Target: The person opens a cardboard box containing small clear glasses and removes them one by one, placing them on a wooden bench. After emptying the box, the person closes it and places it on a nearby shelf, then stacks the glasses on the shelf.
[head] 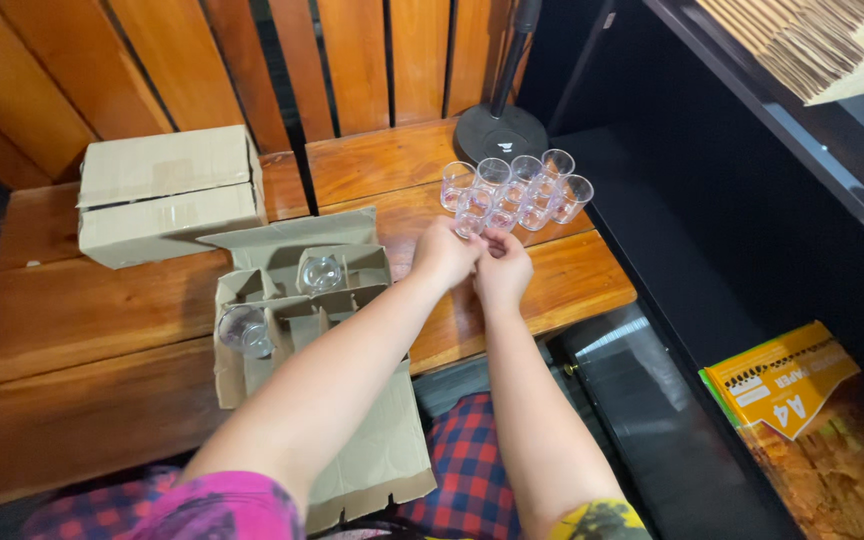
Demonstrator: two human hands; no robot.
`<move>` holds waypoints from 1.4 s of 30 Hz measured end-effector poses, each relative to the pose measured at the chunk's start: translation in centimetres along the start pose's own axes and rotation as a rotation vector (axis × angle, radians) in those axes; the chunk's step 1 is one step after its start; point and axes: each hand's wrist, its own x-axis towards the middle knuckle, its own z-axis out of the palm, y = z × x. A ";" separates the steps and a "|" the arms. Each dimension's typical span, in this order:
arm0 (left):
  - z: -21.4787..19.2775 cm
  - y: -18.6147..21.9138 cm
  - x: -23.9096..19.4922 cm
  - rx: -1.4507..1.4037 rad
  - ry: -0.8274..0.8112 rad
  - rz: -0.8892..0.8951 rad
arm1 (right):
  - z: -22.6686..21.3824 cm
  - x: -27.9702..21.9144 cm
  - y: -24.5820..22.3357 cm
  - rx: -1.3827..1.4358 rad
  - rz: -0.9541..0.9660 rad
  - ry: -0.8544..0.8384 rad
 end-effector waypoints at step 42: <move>-18.2 -14.6 -9.0 0.168 0.228 0.134 | 8.7 -15.0 -18.4 -0.973 -0.559 -0.747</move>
